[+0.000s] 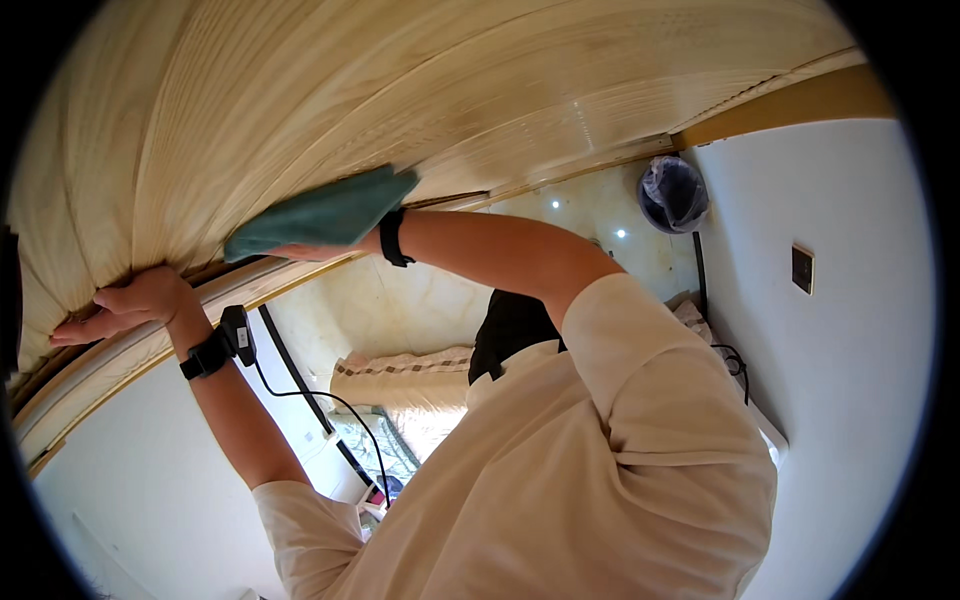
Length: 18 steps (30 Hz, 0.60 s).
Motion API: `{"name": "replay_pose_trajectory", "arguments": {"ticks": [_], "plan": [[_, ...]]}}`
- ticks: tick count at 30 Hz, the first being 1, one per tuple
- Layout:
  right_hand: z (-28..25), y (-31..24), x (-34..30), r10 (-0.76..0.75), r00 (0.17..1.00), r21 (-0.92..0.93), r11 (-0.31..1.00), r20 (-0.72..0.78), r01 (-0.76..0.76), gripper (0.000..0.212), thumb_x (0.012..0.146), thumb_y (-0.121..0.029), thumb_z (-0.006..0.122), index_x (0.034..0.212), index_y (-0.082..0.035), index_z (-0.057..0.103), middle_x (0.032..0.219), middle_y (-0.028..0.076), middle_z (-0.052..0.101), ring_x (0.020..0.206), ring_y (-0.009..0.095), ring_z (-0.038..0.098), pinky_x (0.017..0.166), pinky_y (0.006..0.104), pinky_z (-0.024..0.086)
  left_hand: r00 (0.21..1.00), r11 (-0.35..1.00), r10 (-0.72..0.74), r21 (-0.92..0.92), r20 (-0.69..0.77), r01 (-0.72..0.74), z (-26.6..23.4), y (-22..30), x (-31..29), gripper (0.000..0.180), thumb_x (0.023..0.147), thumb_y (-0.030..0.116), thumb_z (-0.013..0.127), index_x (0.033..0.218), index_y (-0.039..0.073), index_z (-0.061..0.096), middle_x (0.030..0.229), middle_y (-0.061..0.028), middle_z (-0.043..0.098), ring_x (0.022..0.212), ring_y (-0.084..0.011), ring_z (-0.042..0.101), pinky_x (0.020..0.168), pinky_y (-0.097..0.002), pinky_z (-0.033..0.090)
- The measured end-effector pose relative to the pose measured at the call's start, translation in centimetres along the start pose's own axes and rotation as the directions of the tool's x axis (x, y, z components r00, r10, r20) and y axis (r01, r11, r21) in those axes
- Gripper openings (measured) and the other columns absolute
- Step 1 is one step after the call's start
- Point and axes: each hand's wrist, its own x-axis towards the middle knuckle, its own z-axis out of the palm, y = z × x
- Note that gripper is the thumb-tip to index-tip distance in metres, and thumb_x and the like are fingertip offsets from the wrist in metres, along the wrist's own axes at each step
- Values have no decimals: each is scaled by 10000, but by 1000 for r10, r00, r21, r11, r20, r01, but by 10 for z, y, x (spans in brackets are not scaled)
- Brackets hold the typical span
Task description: Cleaning the sliding doors of a wooden wardrobe using a green cloth.
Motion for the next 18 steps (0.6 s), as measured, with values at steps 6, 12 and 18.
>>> {"name": "replay_pose_trajectory", "arguments": {"ticks": [6,12,18], "plan": [[-17,6,-74,9,863,460,843,505,-279,436,1009,-374,509,1387,-158,525,1503,73,484,1371,267,454,1135,437,359,1000,998,30,-60,-5,-30,3,-2,-1,786,1011,385,378,1562,-63,40,1633,-283,-83,1532,-386,-33,1222,-521,54],[-65,49,-148,300,508,372,411,807,-833,474,1014,-315,563,1467,-193,496,1466,88,525,1355,267,485,1110,375,399,997,993,55,-98,-57,-60,1,2,0,812,1012,472,369,1548,-78,106,1627,-310,-16,1525,-423,-26,1207,-572,52],[-127,105,-83,132,783,158,946,608,-282,535,994,-254,543,1505,-139,432,1544,39,432,1276,192,561,977,343,518,995,996,88,-18,-37,-89,-6,-2,3,780,1003,409,400,1557,-72,136,1623,-323,27,1519,-452,7,1202,-589,65]]}}
